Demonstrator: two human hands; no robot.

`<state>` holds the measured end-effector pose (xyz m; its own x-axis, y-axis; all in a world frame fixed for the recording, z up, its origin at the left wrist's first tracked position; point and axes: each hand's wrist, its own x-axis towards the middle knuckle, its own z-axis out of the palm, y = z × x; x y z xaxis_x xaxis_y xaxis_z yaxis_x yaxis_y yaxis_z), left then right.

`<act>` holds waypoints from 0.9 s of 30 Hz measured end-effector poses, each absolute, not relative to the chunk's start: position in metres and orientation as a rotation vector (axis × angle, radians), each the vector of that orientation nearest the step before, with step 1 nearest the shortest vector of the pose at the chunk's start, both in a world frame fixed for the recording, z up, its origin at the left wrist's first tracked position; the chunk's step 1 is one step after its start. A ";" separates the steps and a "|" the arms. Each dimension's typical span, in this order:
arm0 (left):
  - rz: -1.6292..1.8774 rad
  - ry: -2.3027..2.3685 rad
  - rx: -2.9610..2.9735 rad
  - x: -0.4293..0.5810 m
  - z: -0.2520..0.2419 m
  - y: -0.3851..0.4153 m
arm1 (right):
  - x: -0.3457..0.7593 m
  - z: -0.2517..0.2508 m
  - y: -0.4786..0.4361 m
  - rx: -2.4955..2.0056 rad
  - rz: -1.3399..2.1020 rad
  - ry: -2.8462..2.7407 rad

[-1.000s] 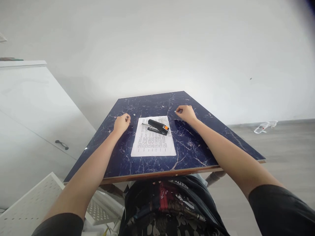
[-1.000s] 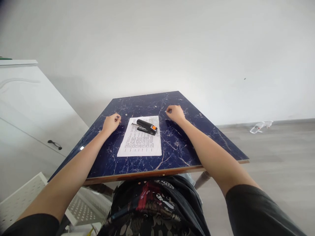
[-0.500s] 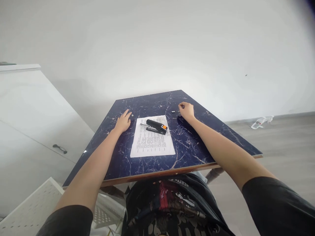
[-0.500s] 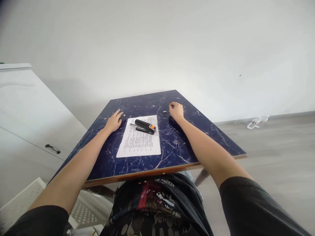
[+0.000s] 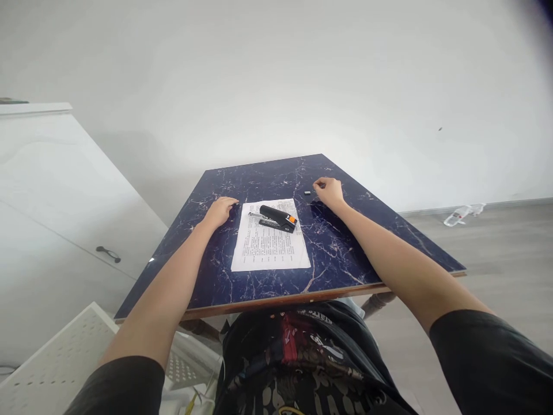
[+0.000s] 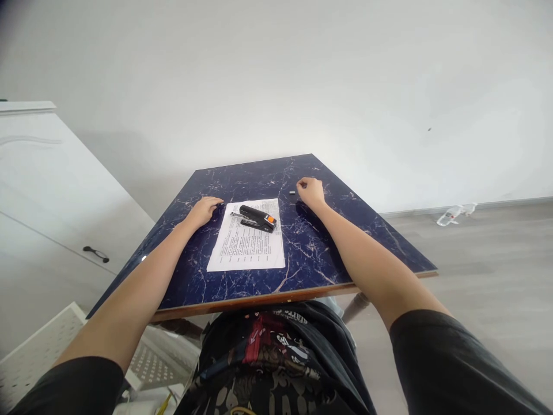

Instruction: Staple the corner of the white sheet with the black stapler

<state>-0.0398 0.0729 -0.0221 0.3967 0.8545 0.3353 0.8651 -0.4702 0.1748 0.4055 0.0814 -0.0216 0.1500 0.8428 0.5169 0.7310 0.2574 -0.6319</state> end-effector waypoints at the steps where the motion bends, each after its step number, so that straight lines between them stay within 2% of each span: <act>1: -0.580 -1.615 -2.589 -0.039 -0.022 0.073 | 0.405 -0.021 0.081 -1.495 0.154 -1.608; 27: -0.552 -1.567 -2.651 -0.028 -0.014 0.058 | 0.399 -0.022 0.081 -1.466 0.225 -1.741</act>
